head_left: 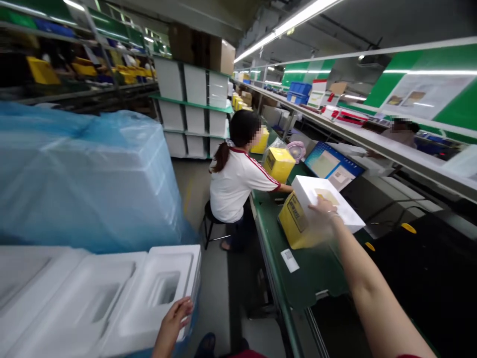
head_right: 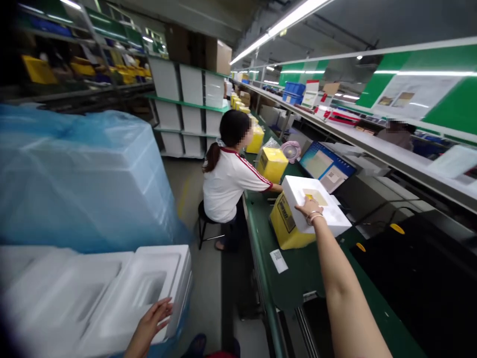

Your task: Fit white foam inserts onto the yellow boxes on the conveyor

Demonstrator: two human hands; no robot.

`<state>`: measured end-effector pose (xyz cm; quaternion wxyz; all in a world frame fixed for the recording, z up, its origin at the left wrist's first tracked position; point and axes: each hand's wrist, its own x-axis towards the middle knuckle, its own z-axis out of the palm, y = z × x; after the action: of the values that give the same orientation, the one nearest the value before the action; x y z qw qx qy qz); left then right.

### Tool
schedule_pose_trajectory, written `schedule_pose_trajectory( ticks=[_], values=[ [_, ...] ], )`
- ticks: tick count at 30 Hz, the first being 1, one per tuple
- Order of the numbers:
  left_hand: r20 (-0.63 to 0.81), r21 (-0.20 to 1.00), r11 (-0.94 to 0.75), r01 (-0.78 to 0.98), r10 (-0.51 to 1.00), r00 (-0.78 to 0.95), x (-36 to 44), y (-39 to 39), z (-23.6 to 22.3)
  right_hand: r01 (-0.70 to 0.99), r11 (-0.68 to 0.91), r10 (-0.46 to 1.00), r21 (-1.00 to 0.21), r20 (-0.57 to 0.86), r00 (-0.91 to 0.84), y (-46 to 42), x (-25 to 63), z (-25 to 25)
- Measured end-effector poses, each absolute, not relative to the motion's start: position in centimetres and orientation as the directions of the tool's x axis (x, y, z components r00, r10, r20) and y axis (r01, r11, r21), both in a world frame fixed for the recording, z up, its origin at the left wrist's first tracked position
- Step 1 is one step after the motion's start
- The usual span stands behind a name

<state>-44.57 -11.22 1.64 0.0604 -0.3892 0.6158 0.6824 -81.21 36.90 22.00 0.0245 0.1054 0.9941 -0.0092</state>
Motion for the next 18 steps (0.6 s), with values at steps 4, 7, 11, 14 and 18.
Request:
schedule_pose_trajectory(
  ticks=[4, 7, 11, 14, 18],
  values=[
    [-0.598, 0.797, -0.237, -0.556, -0.443, -0.668, -42.9, -12.8, 0.8, 0.097, 0.995, 0.099, 0.026, -0.096, -0.99, 39.1, -81.9, 21.4],
    [-0.601, 0.783, -0.178, -0.595, -0.461, -0.653, -42.3, -14.1, -0.2, -0.003, 1.0, -0.003, 0.004, -0.114, -0.993, 40.6, -81.8, 21.3],
    [-0.536, 0.757, 0.105, -0.645, -0.463, -0.706, -42.2, -15.3, -1.6, -0.048, 0.999, -0.052, -0.026, -0.18, -0.982, 41.9, -81.6, 21.1],
    [-0.422, 0.687, 0.414, -0.597, -0.441, -0.792, -42.2, -15.8, -1.8, -0.056, 0.998, -0.051, 0.018, -0.179, -0.982, 42.7, -82.1, 20.1],
    [-0.406, 0.589, 0.546, -0.595, -0.437, -0.803, -42.0, -16.6, -1.5, -0.101, 0.994, -0.094, 0.035, -0.17, -0.981, 43.8, -83.7, 18.7]
  ],
)
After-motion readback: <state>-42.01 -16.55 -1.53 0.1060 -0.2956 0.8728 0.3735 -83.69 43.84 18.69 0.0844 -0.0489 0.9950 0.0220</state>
